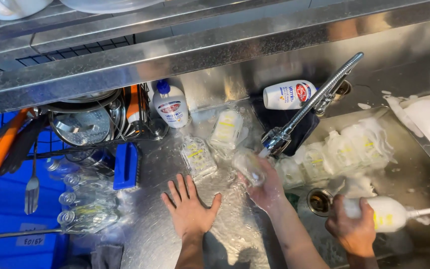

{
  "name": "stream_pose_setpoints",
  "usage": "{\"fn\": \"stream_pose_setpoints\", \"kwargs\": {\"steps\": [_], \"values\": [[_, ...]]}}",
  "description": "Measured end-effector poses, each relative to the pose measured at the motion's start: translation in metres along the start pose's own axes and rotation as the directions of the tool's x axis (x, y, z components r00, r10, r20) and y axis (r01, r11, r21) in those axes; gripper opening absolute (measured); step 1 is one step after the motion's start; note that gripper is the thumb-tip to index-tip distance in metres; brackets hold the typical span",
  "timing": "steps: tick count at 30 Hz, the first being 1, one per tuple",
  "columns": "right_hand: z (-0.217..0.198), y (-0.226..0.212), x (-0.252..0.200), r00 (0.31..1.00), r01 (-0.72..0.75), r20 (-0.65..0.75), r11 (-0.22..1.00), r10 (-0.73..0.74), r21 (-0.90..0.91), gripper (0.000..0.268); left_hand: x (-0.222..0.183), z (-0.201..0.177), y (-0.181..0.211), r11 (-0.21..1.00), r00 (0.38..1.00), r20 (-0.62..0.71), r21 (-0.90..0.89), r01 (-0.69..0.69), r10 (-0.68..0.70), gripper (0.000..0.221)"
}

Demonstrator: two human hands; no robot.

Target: Rinsing small plastic bottles using an industrial bottle rinser in a stainless steel sink.

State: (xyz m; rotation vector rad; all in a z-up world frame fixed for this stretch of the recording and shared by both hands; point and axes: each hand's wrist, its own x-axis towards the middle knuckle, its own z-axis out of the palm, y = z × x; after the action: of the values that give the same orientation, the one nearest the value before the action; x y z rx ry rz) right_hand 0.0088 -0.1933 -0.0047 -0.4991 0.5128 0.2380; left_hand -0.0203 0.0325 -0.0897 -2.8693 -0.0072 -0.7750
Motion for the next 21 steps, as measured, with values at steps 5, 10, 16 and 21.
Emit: {"fn": "stream_pose_setpoints", "kwargs": {"steps": [5, 10, 16, 21], "values": [[0.005, 0.003, 0.016, 0.932, -0.323, -0.082, 0.914, 0.352, 0.245, 0.067, 0.000, 0.001, 0.001, 0.998, 0.999, 0.044, -0.055, 0.017, -0.014, 0.116], [0.036, -0.012, 0.001, 0.962, -0.241, -0.139, 0.970, 0.234, -0.041, 0.064, 0.003, 0.000, 0.001, 0.998, 0.999, 0.032, -0.066, 0.022, -0.020, 0.115], [0.024, -0.007, 0.008, 0.963, -0.255, -0.100, 0.965, 0.249, -0.055, 0.065, -0.004, -0.003, 0.000, 0.995, 0.999, 0.042, -0.097, 0.038, -0.034, 0.115], [0.049, -0.012, -0.011, 0.952, -0.276, -0.156, 0.958, 0.262, -0.074, 0.061, 0.006, -0.012, 0.000, 0.993, 0.999, 0.029, -0.107, 0.047, -0.044, 0.116]]}}
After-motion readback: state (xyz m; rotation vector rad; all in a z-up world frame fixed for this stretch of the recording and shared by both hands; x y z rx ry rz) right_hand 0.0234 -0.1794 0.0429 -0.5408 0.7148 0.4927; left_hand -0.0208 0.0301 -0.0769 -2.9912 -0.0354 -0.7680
